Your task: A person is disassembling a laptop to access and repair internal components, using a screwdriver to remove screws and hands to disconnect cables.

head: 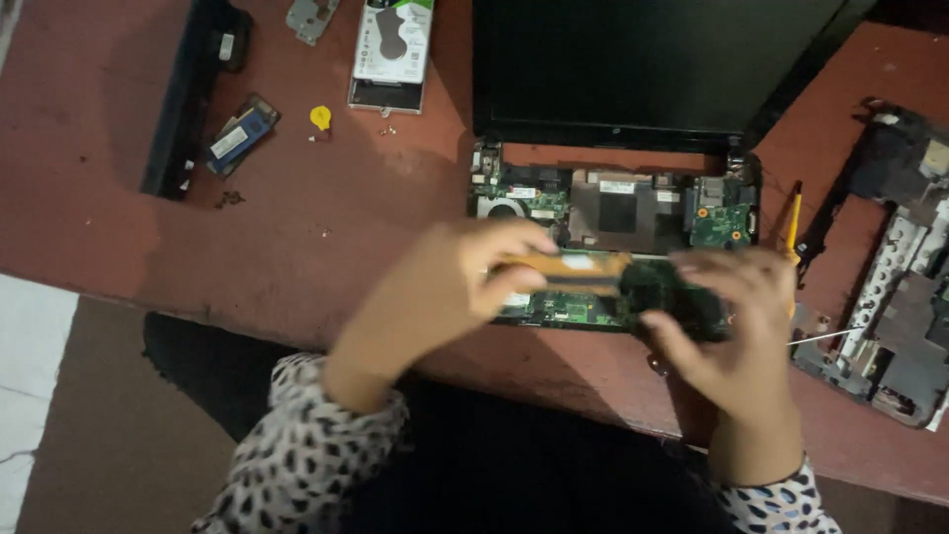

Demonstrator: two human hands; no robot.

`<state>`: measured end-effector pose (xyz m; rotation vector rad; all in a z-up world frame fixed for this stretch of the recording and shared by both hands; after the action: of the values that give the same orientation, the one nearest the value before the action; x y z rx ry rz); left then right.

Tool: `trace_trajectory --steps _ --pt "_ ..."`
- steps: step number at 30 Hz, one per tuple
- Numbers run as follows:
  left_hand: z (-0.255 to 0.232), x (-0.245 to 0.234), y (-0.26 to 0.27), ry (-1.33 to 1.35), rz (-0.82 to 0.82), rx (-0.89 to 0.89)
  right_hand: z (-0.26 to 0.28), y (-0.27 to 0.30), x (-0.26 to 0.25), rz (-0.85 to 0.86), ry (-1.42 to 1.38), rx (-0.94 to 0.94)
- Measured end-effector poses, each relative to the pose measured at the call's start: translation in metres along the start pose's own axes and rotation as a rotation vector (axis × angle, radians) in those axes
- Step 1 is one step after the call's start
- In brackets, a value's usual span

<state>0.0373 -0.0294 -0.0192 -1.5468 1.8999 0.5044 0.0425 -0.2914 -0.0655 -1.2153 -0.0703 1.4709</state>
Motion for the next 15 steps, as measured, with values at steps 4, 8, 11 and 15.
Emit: trace_trajectory --steps 4,8,11,15 --pt "-0.011 0.020 -0.011 0.222 0.068 0.011 0.013 -0.007 0.016 0.100 0.029 -0.064" --pt "-0.004 0.029 -0.012 0.203 0.086 -0.009 0.031 -0.022 0.016 0.154 0.068 -0.049" --pt "0.001 0.027 -0.008 0.278 0.059 -0.016 0.031 -0.020 0.022 0.185 0.132 -0.053" --pt "0.013 0.016 0.001 0.154 -0.202 0.172 0.034 -0.021 0.030 0.191 0.199 -0.097"
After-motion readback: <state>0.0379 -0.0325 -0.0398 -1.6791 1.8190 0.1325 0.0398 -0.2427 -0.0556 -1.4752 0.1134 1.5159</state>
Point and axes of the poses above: each hand's wrist, its own y-axis away from the middle knuckle, its own x-axis out of the palm, z = x × y, the point moved 4 cm from there along -y, towards the middle knuckle, and after that the axes turned 9 degrees about -z, right-handed, at the moved point
